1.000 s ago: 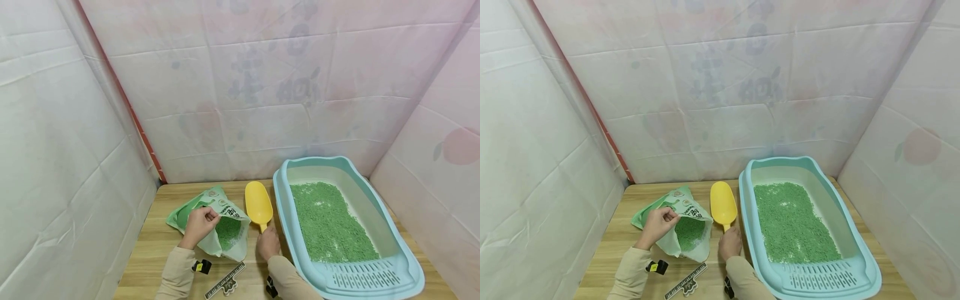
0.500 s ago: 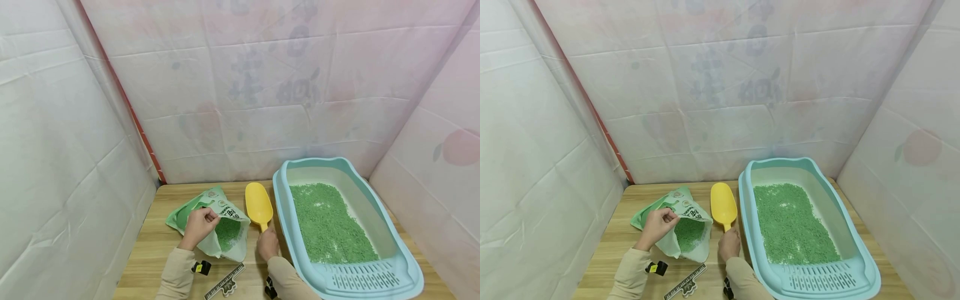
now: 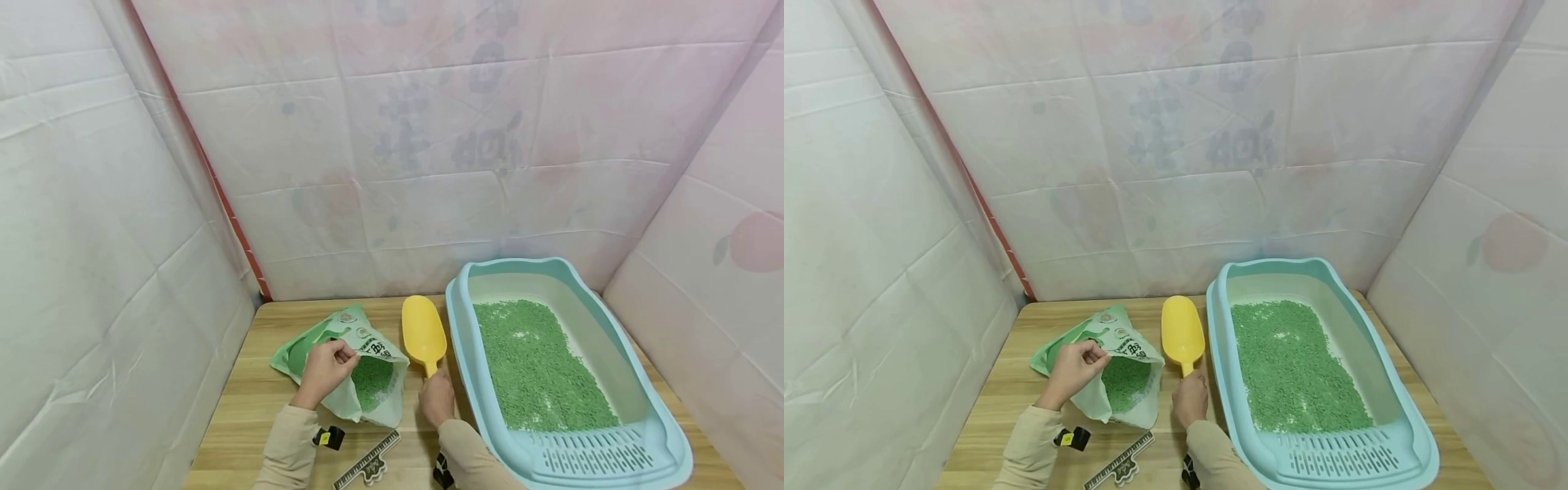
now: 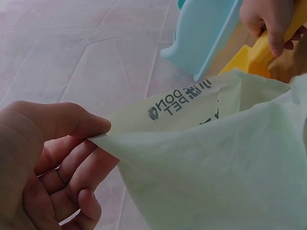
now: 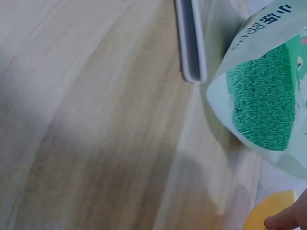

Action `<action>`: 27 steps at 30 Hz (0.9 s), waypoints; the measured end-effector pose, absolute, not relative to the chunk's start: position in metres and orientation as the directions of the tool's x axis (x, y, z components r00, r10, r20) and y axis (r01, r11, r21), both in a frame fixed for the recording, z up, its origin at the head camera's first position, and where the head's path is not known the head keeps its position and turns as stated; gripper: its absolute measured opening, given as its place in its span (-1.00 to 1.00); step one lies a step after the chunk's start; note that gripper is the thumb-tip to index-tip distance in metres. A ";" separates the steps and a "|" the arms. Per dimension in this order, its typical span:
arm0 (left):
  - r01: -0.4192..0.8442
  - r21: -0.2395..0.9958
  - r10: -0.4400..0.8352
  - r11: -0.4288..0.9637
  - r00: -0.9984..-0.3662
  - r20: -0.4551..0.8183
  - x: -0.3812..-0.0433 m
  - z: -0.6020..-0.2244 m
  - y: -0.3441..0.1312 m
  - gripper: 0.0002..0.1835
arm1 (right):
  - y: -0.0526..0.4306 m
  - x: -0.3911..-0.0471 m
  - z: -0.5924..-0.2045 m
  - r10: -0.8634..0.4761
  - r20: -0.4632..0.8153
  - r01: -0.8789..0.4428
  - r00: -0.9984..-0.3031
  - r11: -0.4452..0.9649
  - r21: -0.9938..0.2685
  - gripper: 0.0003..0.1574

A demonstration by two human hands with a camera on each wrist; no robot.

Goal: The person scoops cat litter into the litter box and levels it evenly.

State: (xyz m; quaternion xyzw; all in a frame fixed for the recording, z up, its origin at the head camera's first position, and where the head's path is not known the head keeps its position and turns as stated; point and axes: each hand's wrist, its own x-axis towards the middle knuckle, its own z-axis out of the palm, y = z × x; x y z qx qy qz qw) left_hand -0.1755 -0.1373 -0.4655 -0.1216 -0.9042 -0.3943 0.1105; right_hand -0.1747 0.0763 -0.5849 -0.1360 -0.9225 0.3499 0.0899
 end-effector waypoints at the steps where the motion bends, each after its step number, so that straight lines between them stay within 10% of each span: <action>1: 0.307 0.686 0.134 0.660 -0.946 0.294 -0.176 -0.465 -0.137 -0.84 | 0.076 -0.175 -0.584 0.310 0.076 0.181 -0.948 0.719 -0.671 -0.69; 27: 0.291 0.685 0.125 0.668 -0.951 0.282 -0.175 -0.462 -0.136 -0.83 | 0.086 -0.162 -0.542 0.189 0.060 0.097 -0.980 0.721 -0.686 -0.55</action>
